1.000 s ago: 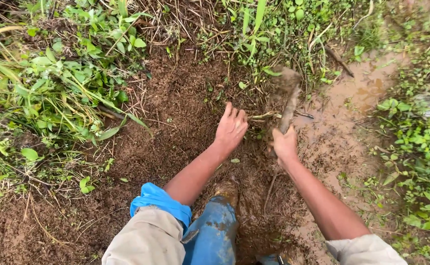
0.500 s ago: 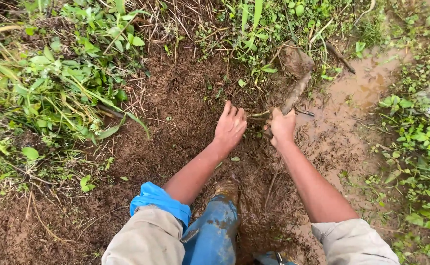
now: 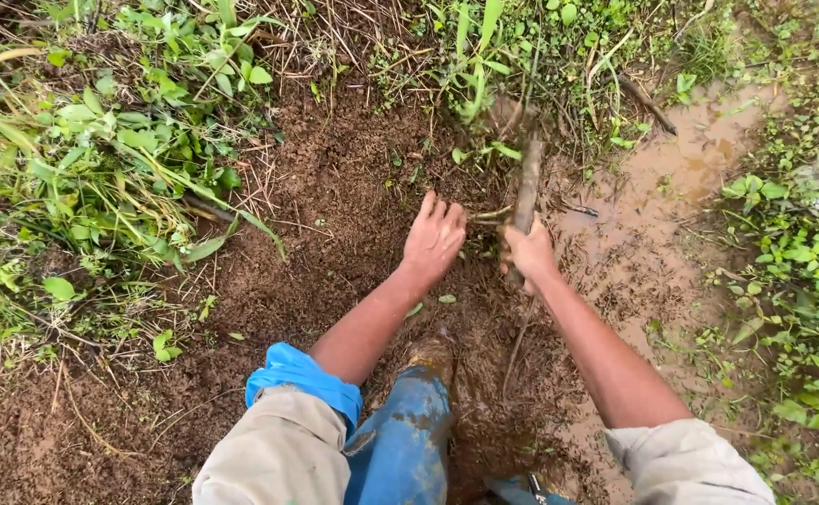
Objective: The person uses a hoe to loosen soil and remove weeds from a muddy garden path between rows of plants covered with white plastic sheeting. The person also pulls weeds by hand and discards them onto the cleared path.
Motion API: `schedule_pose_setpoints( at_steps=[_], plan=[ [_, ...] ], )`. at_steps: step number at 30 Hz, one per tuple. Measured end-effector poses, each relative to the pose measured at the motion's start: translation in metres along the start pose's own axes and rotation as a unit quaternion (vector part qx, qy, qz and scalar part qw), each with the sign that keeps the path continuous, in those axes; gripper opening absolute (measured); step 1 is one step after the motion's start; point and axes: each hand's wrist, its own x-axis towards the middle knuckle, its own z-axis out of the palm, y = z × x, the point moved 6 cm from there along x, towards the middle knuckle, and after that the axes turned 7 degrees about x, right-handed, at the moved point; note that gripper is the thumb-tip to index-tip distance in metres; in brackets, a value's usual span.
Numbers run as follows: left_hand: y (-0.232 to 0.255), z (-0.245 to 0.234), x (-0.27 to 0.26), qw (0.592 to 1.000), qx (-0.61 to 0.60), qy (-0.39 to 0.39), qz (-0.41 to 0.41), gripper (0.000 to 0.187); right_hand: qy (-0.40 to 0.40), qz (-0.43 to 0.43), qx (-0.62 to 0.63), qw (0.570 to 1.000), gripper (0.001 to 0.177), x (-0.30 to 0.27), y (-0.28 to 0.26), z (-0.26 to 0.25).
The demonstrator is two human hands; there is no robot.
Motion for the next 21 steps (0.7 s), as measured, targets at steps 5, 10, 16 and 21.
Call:
schedule_pose_setpoints(
  at_steps=[5, 10, 16, 21],
  plan=[
    [-0.001, 0.002, -0.001, 1.000, -0.013, 0.020, -0.001, 0.033, -0.002, -0.024, -0.038, 0.999, 0.025, -0.018, 0.025, -0.024],
    [0.000, -0.004, -0.012, 1.000, 0.002, 0.025, 0.015, 0.037, -0.019, 0.036, -0.084, 0.996, 0.052, -0.073, 0.022, -0.024],
    [0.023, 0.003, -0.026, 0.996, 0.036, 0.017, 0.074, 0.037, -0.054, 0.087, -0.130, 0.986, 0.069, -0.130, 0.044, -0.028],
    [0.023, 0.008, -0.020, 0.999, 0.003, -0.017, 0.031, 0.032, -0.072, 0.042, -0.158, 0.984, 0.075, -0.160, -0.007, -0.019]
  ],
)
